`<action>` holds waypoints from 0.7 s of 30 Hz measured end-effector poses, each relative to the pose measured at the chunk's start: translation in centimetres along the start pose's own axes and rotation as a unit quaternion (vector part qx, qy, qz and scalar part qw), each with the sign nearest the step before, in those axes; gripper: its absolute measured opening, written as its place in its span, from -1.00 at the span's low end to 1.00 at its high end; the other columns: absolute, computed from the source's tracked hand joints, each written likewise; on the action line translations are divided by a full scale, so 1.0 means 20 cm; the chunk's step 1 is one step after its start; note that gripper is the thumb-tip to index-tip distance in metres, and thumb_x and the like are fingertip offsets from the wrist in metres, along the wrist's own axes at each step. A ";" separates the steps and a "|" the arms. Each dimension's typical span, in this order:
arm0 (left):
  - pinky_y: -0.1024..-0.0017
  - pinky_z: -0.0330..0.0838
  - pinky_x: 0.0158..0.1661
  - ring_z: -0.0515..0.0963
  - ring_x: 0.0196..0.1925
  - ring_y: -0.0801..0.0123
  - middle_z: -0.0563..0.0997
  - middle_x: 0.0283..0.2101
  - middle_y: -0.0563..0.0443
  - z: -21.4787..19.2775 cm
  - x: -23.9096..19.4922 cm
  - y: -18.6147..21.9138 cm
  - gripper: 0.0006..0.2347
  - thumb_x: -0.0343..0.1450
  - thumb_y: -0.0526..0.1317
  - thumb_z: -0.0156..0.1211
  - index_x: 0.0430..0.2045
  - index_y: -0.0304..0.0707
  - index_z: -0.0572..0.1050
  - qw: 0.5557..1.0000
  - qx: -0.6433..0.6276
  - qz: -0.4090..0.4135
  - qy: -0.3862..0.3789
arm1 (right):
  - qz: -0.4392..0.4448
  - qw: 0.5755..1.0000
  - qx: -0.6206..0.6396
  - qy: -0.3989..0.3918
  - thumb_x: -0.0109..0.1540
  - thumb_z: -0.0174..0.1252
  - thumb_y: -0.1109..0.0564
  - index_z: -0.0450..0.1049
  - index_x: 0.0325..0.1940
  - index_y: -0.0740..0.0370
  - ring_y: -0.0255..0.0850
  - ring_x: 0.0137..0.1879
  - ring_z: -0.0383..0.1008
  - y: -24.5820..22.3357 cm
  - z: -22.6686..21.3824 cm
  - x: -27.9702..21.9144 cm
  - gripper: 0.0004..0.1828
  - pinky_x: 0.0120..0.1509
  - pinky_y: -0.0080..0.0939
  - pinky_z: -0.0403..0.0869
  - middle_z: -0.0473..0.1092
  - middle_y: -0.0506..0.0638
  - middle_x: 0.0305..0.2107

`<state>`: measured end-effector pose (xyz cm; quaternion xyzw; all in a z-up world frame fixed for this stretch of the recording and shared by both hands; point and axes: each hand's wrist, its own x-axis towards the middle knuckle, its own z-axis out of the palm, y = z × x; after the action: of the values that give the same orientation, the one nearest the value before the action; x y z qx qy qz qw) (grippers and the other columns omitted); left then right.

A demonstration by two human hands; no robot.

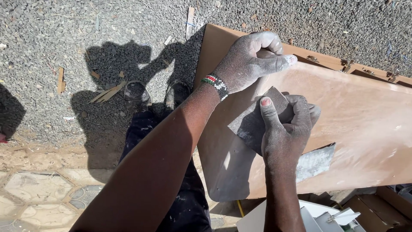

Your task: The person sands the edges and surfaces of a brown wooden cabinet using a sanding block. They work on the top edge, side edges, and interior shelves, moving around the cabinet to reach different areas.

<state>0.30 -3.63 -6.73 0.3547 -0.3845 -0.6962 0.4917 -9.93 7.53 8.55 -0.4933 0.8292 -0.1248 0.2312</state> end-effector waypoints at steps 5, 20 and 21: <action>0.58 0.32 -0.17 0.26 -0.29 0.62 0.36 -0.30 0.34 -0.02 -0.01 0.08 -0.73 0.54 -0.02 0.51 -0.37 -0.01 0.47 0.999 -0.036 -0.013 -0.018 | 0.128 0.991 -0.008 -0.031 0.32 0.61 -0.10 0.69 -0.09 -0.12 -0.24 0.17 0.50 0.02 -0.03 -0.04 -0.78 0.42 -0.23 0.46 0.33 -0.07 0.11; 0.38 0.49 0.37 0.65 0.21 0.41 0.66 0.08 0.11 -0.13 -0.08 0.07 -0.79 0.63 -0.06 0.37 -0.01 -0.15 0.61 0.998 0.006 0.020 -0.065 | -0.028 0.999 -0.024 -0.012 0.43 0.63 -0.07 0.28 0.11 0.07 -0.03 0.37 0.24 -0.05 -0.12 0.23 -0.42 0.50 -0.02 0.34 0.29 0.09 0.14; 0.38 0.49 0.37 0.65 0.21 0.41 0.66 0.08 0.11 -0.16 -0.14 0.10 -0.79 0.63 -0.06 0.37 -0.01 -0.15 0.61 0.997 0.009 0.025 -0.067 | -0.032 0.999 -0.022 -0.008 0.43 0.63 -0.07 0.28 0.11 0.07 -0.03 0.37 0.24 0.02 -0.13 0.12 -0.42 0.50 -0.02 0.34 0.29 0.09 0.14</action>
<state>4.66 -1.98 -6.11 0.3023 -0.4314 -0.7021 0.4791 -12.42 5.57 9.98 -0.5254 0.8137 -0.1103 0.2230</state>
